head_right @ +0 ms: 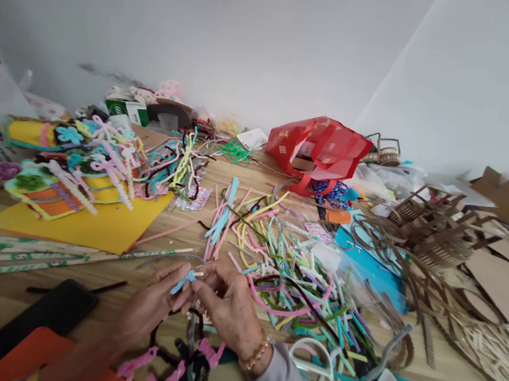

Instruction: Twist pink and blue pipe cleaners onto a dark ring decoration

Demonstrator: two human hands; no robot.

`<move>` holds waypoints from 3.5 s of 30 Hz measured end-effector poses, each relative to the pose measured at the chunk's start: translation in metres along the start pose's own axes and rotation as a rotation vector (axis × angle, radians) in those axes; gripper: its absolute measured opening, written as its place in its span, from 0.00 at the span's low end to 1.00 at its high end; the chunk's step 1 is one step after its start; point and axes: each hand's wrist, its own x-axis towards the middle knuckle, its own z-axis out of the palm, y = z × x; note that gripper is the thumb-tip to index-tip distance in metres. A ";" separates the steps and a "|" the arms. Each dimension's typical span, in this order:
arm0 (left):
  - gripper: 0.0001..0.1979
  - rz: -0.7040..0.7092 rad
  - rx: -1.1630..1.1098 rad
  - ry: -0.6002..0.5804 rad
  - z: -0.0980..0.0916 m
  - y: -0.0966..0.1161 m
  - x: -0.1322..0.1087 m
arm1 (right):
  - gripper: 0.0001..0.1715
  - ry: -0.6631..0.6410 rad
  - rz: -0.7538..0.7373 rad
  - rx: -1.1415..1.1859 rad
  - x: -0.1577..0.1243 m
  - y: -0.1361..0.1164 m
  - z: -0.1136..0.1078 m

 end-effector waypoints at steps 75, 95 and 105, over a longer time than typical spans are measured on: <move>0.10 -0.267 0.032 -0.342 -0.016 0.016 -0.002 | 0.09 -0.251 -0.294 -0.574 -0.003 -0.029 -0.031; 0.09 -0.182 0.179 -0.270 -0.010 0.013 -0.003 | 0.10 -0.308 -0.127 -0.422 0.001 -0.013 -0.036; 0.10 -0.255 0.243 -0.310 -0.015 0.015 -0.003 | 0.10 -0.372 -0.403 -0.792 -0.002 -0.022 -0.037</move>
